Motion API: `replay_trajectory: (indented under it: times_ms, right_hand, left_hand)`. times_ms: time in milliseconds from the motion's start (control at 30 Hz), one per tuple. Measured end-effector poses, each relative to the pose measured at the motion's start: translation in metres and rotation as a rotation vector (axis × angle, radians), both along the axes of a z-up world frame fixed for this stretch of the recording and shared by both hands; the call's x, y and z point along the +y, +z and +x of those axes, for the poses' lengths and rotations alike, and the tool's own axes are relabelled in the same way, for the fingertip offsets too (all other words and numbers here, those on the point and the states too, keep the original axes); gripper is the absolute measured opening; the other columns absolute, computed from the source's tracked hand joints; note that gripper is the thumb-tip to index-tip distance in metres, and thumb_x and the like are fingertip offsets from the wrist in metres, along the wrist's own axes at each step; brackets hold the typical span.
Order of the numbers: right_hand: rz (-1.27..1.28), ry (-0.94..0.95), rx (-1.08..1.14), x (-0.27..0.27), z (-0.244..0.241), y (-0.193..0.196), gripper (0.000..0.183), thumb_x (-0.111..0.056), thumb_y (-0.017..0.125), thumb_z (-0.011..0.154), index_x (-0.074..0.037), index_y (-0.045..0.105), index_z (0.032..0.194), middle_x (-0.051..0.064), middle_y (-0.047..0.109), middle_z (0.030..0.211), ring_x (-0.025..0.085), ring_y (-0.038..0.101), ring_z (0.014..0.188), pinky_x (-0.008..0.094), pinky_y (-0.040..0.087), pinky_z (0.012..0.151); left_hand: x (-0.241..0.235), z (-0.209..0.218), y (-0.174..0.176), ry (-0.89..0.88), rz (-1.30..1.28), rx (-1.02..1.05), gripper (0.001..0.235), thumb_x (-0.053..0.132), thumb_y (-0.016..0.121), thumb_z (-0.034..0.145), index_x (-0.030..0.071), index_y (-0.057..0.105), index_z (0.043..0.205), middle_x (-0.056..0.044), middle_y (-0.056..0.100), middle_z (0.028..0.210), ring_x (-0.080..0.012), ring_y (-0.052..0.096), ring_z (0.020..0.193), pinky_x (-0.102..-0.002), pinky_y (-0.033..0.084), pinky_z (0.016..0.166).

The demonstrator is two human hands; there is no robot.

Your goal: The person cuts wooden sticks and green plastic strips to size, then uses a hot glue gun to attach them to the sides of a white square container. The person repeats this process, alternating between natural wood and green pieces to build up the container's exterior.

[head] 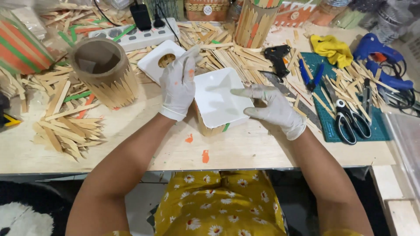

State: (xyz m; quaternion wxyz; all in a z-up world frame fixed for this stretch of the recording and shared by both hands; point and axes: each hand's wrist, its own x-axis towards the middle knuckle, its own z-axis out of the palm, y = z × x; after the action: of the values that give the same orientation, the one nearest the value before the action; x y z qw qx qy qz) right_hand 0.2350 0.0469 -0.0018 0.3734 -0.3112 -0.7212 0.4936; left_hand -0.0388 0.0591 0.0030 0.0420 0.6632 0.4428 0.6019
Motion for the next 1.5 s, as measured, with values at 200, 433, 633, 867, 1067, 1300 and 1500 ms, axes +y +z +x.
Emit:
replay_trajectory:
  times_ms: [200,433,633,867,1067,1300,1500]
  right_hand:
    - [0.266,0.019,-0.21,0.012,0.007,-0.002,0.061,-0.045,0.094,0.06,-0.01,0.078,0.107,0.007,0.065,0.082,0.018,0.06,0.079,0.032,0.049,0.078]
    - [0.036,-0.027,-0.02,0.01,0.014,-0.014,0.058,-0.019,0.099,0.062,-0.005,0.066,0.107,0.003,0.062,0.095,0.015,0.059,0.091,0.029,0.049,0.087]
    - [-0.054,-0.127,0.263,0.014,0.023,-0.003,0.046,-0.019,0.084,0.069,-0.009,0.059,0.106,-0.006,0.06,0.081,0.005,0.06,0.073,0.019,0.045,0.063]
    - [-0.195,-0.167,0.412,0.007,0.008,0.03,0.036,-0.021,0.068,0.068,-0.008,0.059,0.1,-0.006,0.057,0.073,0.006,0.061,0.064,0.02,0.047,0.057]
    - [-0.352,-0.077,0.728,-0.005,-0.012,0.059,0.038,-0.009,0.063,0.069,0.002,0.062,0.106,0.013,0.065,0.079,0.024,0.065,0.063,0.035,0.053,0.063]
    - [-0.339,-0.02,0.693,0.019,0.008,0.023,0.042,-0.01,0.065,0.063,0.002,0.058,0.103,0.011,0.06,0.077,0.024,0.063,0.063,0.035,0.052,0.063]
    - [-0.333,0.007,0.666,0.034,0.027,-0.008,0.045,-0.012,0.066,0.058,0.002,0.055,0.1,0.01,0.057,0.075,0.025,0.061,0.064,0.035,0.051,0.064]
  left_hand:
    - [-0.004,-0.003,0.002,-0.124,-0.099,-0.167,0.035,0.03,0.043,0.111,0.007,0.066,0.125,-0.012,0.077,0.113,-0.0281,0.073,0.105,-0.043,0.057,0.096]
    - [-0.002,-0.005,-0.01,-0.248,-0.154,-0.338,0.056,0.042,0.023,0.113,0.009,0.064,0.132,-0.012,0.07,0.132,-0.0276,0.07,0.116,-0.045,0.052,0.107]
    - [-0.001,-0.008,-0.017,-0.1,-0.231,-0.152,0.031,0.022,0.047,0.112,0.012,0.062,0.138,-0.011,0.068,0.136,-0.0275,0.063,0.127,-0.043,0.047,0.113]
    - [-0.006,0.01,-0.016,-0.361,-0.349,-0.234,0.041,0.013,0.052,0.109,0.008,0.052,0.149,-0.015,0.054,0.153,-0.028,0.047,0.143,-0.047,0.036,0.123]
    - [-0.013,0.021,-0.043,-0.547,-0.536,-0.519,0.048,0.001,0.059,0.101,0.017,0.057,0.146,-0.008,0.06,0.147,-0.0159,0.069,0.111,-0.029,0.062,0.091]
    - [-0.015,0.02,-0.044,-0.187,0.019,-0.138,0.053,0.015,0.093,0.076,0.01,0.074,0.125,-0.013,0.077,0.118,-0.0274,0.075,0.106,-0.036,0.061,0.093]
    - [-0.024,0.011,0.001,-0.273,-0.137,-0.245,0.05,-0.013,0.047,0.096,0.007,0.06,0.14,-0.016,0.066,0.137,-0.0293,0.065,0.123,-0.044,0.052,0.108]
